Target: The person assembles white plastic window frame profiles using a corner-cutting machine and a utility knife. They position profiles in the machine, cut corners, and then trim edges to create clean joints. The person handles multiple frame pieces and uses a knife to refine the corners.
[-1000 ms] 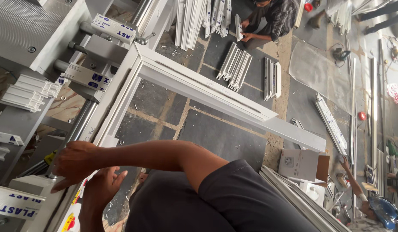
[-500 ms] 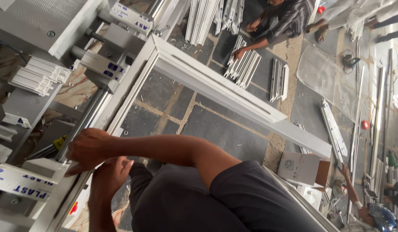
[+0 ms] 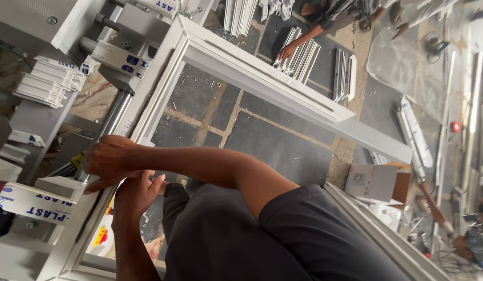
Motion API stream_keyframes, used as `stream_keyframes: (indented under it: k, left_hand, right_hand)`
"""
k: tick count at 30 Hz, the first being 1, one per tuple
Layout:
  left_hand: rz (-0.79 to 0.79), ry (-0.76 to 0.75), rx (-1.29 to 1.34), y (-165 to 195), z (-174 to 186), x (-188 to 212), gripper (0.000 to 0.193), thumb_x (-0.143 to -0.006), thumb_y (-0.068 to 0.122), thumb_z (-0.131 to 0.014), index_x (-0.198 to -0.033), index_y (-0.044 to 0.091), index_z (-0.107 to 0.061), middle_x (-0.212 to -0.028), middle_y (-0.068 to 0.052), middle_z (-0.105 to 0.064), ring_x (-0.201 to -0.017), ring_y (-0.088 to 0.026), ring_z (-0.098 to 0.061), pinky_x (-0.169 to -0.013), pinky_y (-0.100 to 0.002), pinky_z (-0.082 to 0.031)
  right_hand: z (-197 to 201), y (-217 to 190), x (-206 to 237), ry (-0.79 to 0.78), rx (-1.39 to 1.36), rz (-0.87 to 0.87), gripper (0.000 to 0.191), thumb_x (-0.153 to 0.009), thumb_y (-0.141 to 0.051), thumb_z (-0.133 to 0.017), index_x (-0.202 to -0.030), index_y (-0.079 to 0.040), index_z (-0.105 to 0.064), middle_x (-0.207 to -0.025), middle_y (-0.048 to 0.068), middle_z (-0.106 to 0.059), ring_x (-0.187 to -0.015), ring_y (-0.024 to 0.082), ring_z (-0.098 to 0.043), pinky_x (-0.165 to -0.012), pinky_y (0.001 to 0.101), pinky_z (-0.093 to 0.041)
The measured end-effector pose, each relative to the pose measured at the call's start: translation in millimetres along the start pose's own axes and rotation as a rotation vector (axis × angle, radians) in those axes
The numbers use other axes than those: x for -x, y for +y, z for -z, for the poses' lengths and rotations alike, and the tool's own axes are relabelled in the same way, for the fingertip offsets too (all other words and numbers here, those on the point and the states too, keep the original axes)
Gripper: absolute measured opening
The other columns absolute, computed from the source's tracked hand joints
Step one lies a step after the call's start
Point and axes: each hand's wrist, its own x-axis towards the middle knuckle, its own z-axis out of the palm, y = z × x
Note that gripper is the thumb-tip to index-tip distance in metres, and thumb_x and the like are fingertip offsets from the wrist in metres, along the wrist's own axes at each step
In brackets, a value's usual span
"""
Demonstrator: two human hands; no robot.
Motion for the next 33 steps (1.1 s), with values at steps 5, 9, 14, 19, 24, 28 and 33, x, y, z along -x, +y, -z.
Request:
stream_keyframes:
  k: [5, 9, 14, 19, 24, 28, 33]
  left_hand:
    - [0.015, -0.025, 0.028, 1.6, -2.2, -3.3, 0.039, -0.092, 0.040, -0.066, -0.116, 0.009, -0.062, -0.091, -0.008, -0.073, -0.076, -0.028, -0.074, -0.068, -0.046, -0.056]
    - [0.069, -0.086, -0.032, 2.2, -2.7, -5.5, 0.041, -0.094, 0.044, -0.064, -0.118, 0.011, -0.064, -0.085, -0.010, -0.074, -0.082, -0.028, -0.074, -0.073, -0.045, -0.057]
    - [0.071, -0.044, 0.018, -4.6, -4.8, -3.8, 0.042, -0.095, 0.045, -0.063, -0.119, 0.011, -0.064, -0.086, -0.011, -0.075, -0.084, -0.029, -0.073, -0.076, -0.046, -0.056]
    - [0.037, 0.003, 0.023, -7.6, -6.2, -3.1, 0.042, -0.094, 0.044, -0.064, -0.119, 0.011, -0.064, -0.092, -0.011, -0.075, -0.086, -0.030, -0.073, -0.075, -0.046, -0.057]
    - [0.030, 0.004, 0.018, -5.6, -5.4, -1.8, 0.043, -0.094, 0.044, -0.064, -0.121, 0.010, -0.063, -0.101, -0.010, -0.075, -0.086, -0.029, -0.073, -0.075, -0.046, -0.057]
    - [0.073, -0.056, 0.001, -3.8, -4.8, -2.3, 0.046, -0.095, 0.046, -0.062, -0.124, 0.010, -0.063, -0.104, -0.011, -0.075, -0.088, -0.027, -0.075, -0.075, -0.045, -0.058]
    - [0.100, -0.086, -0.006, -2.2, -3.9, -3.0, 0.047, -0.096, 0.048, -0.061, -0.126, 0.011, -0.063, -0.099, -0.011, -0.077, -0.088, -0.026, -0.075, -0.077, -0.044, -0.058]
  right_hand:
    - [3.4, -0.7, -0.3, -0.030, -0.003, -0.020, 0.067, -0.088, -0.074, -0.048, -0.070, -0.014, -0.071, -0.067, 0.006, -0.068, -0.066, 0.027, -0.067, -0.064, 0.0413, -0.053]
    - [0.6, -0.4, -2.2, -0.059, -0.001, -0.032, 0.068, -0.088, -0.075, -0.046, -0.071, -0.014, -0.070, -0.069, 0.004, -0.068, -0.063, 0.025, -0.068, -0.061, 0.0415, -0.053]
    - [-1.8, -0.9, -2.2, 0.013, 0.031, 0.007, 0.069, -0.088, -0.075, -0.045, -0.068, -0.014, -0.071, -0.069, 0.005, -0.069, -0.064, 0.025, -0.069, -0.069, 0.0418, -0.054]
    - [0.1, 0.5, -1.0, -0.063, 0.064, -0.002, 0.072, -0.091, -0.076, -0.044, -0.074, -0.012, -0.073, -0.076, 0.006, -0.068, -0.076, 0.024, -0.069, -0.072, 0.0410, -0.054]
    - [-3.5, -0.9, -1.7, 0.022, 0.058, 0.015, 0.070, -0.088, -0.076, -0.044, -0.072, -0.014, -0.074, -0.071, 0.005, -0.067, -0.073, 0.023, -0.069, -0.074, 0.0415, -0.053]
    - [-5.4, 0.0, -1.4, -0.016, 0.063, 0.009, 0.070, -0.089, -0.076, -0.044, -0.075, -0.014, -0.074, -0.073, 0.005, -0.068, -0.073, 0.023, -0.069, -0.074, 0.0406, -0.053]
    - [-3.4, 0.8, -1.7, -0.028, 0.048, 0.011, 0.072, -0.090, -0.076, -0.044, -0.074, -0.013, -0.074, -0.072, 0.005, -0.068, -0.072, 0.022, -0.069, -0.072, 0.0402, -0.054]
